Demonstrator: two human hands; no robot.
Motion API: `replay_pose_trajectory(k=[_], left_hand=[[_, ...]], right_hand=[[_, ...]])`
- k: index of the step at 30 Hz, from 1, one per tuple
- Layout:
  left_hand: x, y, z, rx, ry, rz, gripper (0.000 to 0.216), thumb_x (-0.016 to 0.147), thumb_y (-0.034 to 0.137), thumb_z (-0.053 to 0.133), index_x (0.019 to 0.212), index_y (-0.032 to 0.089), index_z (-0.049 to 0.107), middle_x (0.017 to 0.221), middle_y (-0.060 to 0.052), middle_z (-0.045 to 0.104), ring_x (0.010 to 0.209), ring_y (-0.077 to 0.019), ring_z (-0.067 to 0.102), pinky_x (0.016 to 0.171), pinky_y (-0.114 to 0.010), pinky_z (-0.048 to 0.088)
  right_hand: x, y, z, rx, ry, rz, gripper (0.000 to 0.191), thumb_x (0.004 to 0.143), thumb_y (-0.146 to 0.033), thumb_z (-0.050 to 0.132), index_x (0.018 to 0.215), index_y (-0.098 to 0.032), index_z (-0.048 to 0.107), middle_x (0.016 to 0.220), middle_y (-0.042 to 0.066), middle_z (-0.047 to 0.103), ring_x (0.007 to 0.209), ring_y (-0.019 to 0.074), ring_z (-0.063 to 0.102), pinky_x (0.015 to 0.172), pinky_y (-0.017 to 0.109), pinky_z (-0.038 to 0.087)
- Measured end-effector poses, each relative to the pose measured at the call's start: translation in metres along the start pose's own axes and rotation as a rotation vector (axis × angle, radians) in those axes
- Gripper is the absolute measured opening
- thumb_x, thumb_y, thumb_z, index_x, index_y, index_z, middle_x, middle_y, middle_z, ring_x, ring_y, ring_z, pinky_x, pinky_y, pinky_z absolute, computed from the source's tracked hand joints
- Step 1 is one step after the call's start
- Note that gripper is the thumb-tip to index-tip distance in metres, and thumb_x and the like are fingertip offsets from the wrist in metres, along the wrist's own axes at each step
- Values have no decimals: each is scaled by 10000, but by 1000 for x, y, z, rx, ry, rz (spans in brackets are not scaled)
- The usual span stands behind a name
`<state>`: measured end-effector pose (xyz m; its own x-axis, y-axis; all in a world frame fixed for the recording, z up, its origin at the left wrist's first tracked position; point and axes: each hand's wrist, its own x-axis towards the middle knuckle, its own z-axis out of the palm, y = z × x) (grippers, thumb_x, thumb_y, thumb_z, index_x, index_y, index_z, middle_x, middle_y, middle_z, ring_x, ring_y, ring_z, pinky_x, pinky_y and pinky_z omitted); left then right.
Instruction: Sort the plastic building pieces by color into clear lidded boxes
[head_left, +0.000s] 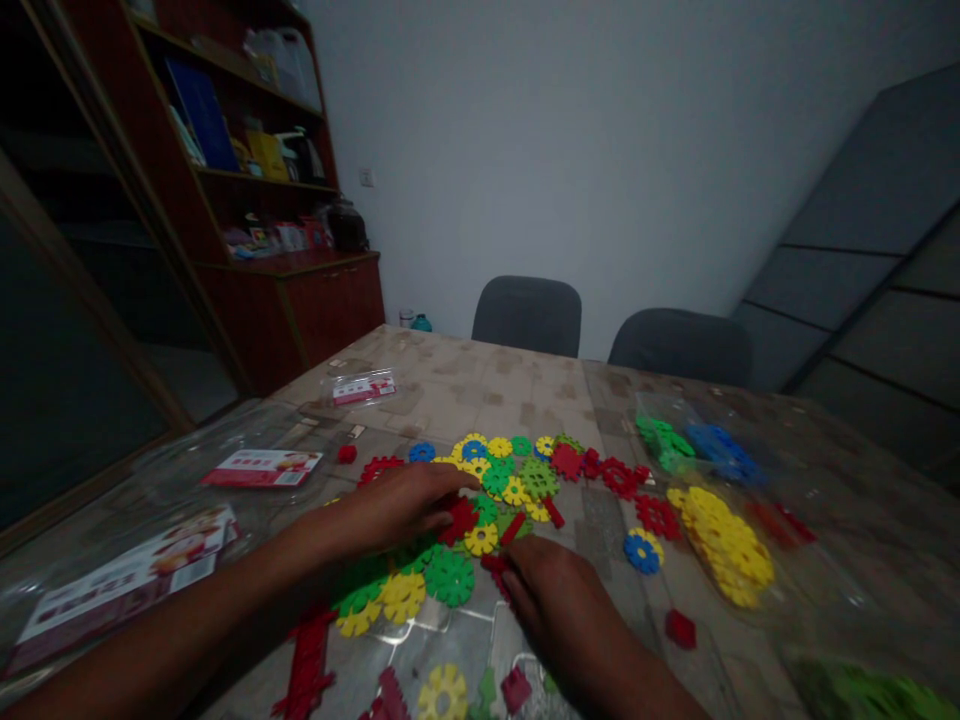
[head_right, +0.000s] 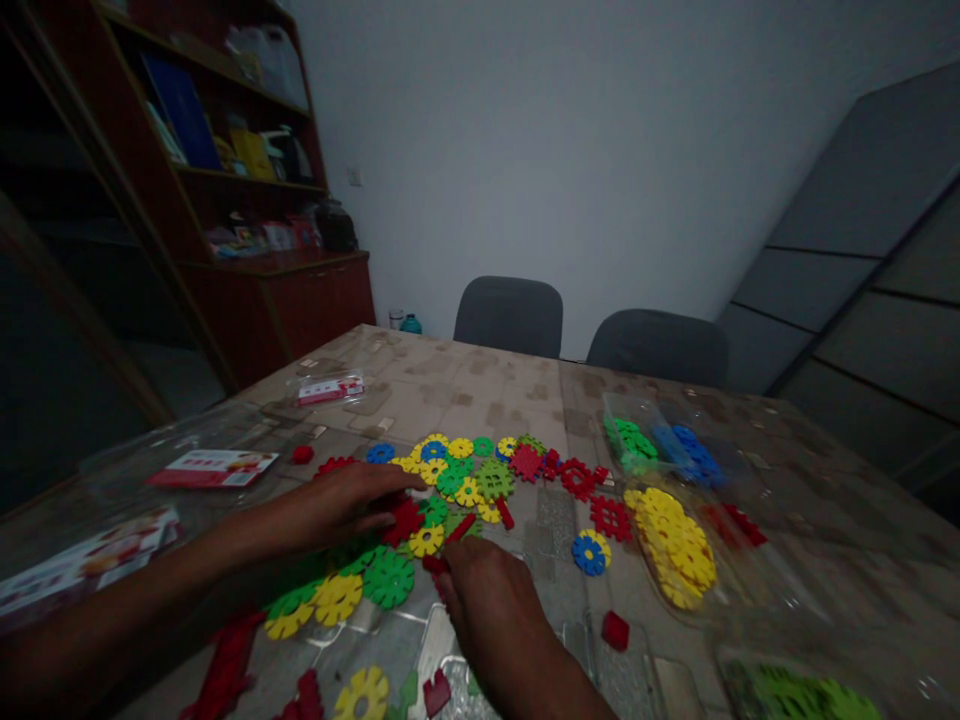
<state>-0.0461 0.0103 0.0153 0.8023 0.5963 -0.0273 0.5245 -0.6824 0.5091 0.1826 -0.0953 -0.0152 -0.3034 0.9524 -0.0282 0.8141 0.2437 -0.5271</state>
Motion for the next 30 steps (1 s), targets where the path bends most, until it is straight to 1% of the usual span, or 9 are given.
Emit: replay_pose_trajectory(k=[2,6,9,15,18,20,23,25,30], left_hand=[[-1,4,-2,-3,8,-26,407,908,167,611,1304,248,565,1353,-87,643,1212,-281,596,1025,-398,434],[-2,15,-4,-43,-132,-2,133,864,173,667,989,214,643,1028,-42,698,939,-228,642,806,-301,463],[-2,19,-2,-60,-212,29,156,798,163,729,912,209,633,949,-19,670,873,-207,619,752,-274,435],[-3,23,13,-86,-26,58,99,922,291,597,880,205,576,888,-17,637,825,-204,601,728,-286,422],[-6,25,20,-91,28,62,142,921,335,617,873,213,565,897,-24,646,845,-214,610,745,-300,438],[-11,23,19,-96,17,56,125,929,342,622,966,225,600,1001,-48,683,924,-233,631,809,-325,468],[-18,19,5,-96,-23,9,408,918,341,647,1313,284,561,1338,-86,639,1185,-286,598,997,-406,459],[-21,19,-12,-65,-70,-67,557,899,319,663,1429,312,493,1444,-83,584,1271,-300,566,1056,-440,441],[-20,37,-53,193,-180,-276,507,792,240,787,1275,233,638,1309,-117,674,1194,-331,630,1016,-446,477]], right_hand=[[-1,1,-1,-53,1,22,195,954,-189,523,990,-202,714,985,73,770,878,208,707,747,279,455],[0,3,-2,-115,-5,95,188,952,-295,579,856,-191,703,891,71,749,799,210,683,673,281,423],[1,2,-1,-59,41,30,122,945,-243,597,899,-183,693,958,69,723,878,207,654,740,286,440],[2,-6,6,152,187,-189,226,873,-137,663,1096,-171,679,1076,74,668,1009,201,591,867,297,438],[3,-9,7,322,259,-153,66,872,-162,659,918,-171,705,866,15,657,816,158,586,739,260,425],[3,-9,4,458,254,-79,72,860,-157,633,809,-173,681,726,-30,603,682,128,543,635,234,390],[5,-5,-4,575,186,-12,105,860,-154,578,840,-173,679,670,-51,580,622,113,520,581,215,365],[5,0,-10,527,151,-11,148,872,-170,562,924,-173,700,670,-46,597,633,122,538,592,219,370],[8,14,-13,352,109,-44,258,913,-222,510,1062,-166,713,822,30,723,754,181,635,684,266,431]])
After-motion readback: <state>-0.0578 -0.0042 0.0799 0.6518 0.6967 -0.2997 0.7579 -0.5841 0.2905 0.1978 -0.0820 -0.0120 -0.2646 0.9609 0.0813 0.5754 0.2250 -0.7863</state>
